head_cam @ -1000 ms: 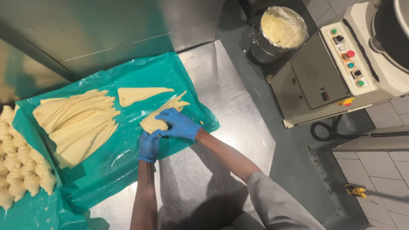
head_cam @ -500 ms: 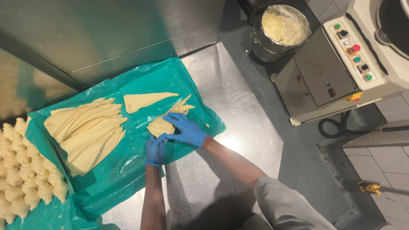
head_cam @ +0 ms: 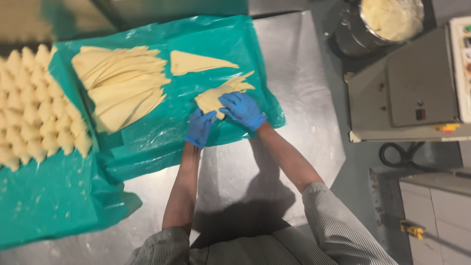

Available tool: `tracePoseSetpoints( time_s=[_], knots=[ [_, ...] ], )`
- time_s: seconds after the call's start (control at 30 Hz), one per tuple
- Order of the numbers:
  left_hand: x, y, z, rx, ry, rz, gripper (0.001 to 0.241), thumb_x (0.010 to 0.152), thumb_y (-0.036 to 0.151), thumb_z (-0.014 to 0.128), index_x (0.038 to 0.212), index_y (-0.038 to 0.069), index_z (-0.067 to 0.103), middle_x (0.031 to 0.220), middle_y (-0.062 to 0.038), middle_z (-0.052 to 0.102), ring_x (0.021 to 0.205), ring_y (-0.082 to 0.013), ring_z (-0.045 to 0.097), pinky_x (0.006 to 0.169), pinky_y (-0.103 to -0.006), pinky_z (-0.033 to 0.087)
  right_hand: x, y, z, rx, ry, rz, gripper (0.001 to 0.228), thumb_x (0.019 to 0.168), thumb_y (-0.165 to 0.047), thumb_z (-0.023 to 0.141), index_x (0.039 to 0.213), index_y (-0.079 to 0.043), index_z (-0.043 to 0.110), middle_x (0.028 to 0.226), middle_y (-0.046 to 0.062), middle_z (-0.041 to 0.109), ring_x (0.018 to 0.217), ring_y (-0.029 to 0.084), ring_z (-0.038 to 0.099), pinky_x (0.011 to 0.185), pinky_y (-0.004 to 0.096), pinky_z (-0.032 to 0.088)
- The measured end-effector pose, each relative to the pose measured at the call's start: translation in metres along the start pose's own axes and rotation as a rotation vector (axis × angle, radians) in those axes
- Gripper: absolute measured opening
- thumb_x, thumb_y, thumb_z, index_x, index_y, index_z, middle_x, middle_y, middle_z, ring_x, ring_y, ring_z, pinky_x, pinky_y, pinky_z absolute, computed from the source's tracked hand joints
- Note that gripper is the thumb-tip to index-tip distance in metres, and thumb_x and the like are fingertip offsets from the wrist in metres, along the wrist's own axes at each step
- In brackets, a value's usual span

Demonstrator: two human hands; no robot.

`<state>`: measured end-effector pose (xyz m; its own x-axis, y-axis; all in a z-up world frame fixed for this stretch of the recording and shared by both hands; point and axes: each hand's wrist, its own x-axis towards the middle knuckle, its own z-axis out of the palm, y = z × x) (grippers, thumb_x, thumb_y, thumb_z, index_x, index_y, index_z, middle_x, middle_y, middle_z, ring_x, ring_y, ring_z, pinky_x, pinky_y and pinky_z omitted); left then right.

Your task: Rolling triangular pieces of dough into croissant shapes on a metal workbench.

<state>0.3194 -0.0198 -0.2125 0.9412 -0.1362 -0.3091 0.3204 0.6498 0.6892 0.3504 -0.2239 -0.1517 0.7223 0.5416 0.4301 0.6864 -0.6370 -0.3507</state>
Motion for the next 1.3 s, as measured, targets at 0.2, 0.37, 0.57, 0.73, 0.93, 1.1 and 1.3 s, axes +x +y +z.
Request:
tracePoseSetpoints(
  time_s=[0.2,0.37,0.57,0.73,0.93,1.1,1.3],
  knots=[
    [0.009,-0.015,-0.021,-0.077,-0.003,0.007,0.053,0.09,-0.01,0.065,0.141,0.002,0.056,0.136,-0.01,0.065,0.122,-0.0225,0.065,0.102,-0.0375,0.055,0.009,0.008,0.007,0.003,-0.012,-0.098,0.037,0.097,-0.029,0.071,0.13,-0.013,0.067,0.123,0.009,0.068,0.111,0.028,0.064,0.092,0.041,0.052],
    [0.014,-0.021,-0.03,-0.041,0.045,-0.003,0.052,0.089,-0.01,0.067,0.139,0.001,0.057,0.133,-0.01,0.067,0.118,-0.0229,0.067,0.099,-0.0363,0.056,0.005,0.022,0.05,0.232,0.038,0.205,0.019,0.102,-0.024,0.069,0.119,-0.014,0.068,0.116,0.007,0.069,0.111,0.027,0.066,0.095,0.04,0.053],
    [0.021,-0.035,-0.043,0.108,0.133,0.047,0.045,0.087,-0.004,0.074,0.131,-0.001,0.064,0.121,-0.009,0.072,0.104,-0.0195,0.07,0.089,-0.032,0.058,0.029,-0.015,0.017,0.398,0.064,0.267,0.039,0.094,-0.027,0.074,0.126,-0.006,0.067,0.12,0.013,0.067,0.114,0.031,0.062,0.1,0.042,0.049],
    [0.032,-0.039,-0.05,0.237,0.139,0.093,0.047,0.083,0.003,0.08,0.129,0.001,0.067,0.116,-0.005,0.072,0.097,-0.0132,0.068,0.081,-0.0271,0.056,0.024,0.006,0.033,0.656,-0.058,0.311,0.039,0.1,-0.021,0.065,0.134,-0.004,0.063,0.139,0.014,0.063,0.133,0.028,0.057,0.114,0.04,0.044],
    [0.019,-0.031,-0.049,0.279,0.132,0.035,0.053,0.079,-0.002,0.074,0.131,0.003,0.062,0.121,-0.007,0.072,0.103,-0.0179,0.072,0.085,-0.031,0.06,0.046,0.103,0.128,0.593,-0.109,0.728,0.042,0.101,-0.035,0.076,0.101,0.008,0.072,0.087,0.021,0.072,0.077,0.025,0.068,0.073,0.041,0.054],
    [0.016,-0.034,-0.053,0.165,0.111,0.044,0.048,0.083,-0.004,0.073,0.13,-0.003,0.064,0.12,-0.009,0.072,0.103,-0.0208,0.071,0.086,-0.033,0.058,0.093,0.139,0.068,1.368,0.272,1.194,0.025,0.085,-0.025,0.074,0.098,-0.003,0.074,0.084,0.008,0.076,0.065,0.019,0.072,0.058,0.035,0.059],
    [-0.02,-0.05,-0.045,0.442,0.263,0.307,0.041,0.097,0.005,0.077,0.134,-0.009,0.066,0.127,-0.018,0.07,0.111,-0.024,0.066,0.096,-0.0385,0.053,0.078,0.144,-0.01,1.216,0.522,0.697,0.022,0.1,-0.015,0.076,0.107,0.006,0.076,0.097,0.009,0.073,0.082,0.013,0.066,0.071,0.03,0.056]
  ],
)
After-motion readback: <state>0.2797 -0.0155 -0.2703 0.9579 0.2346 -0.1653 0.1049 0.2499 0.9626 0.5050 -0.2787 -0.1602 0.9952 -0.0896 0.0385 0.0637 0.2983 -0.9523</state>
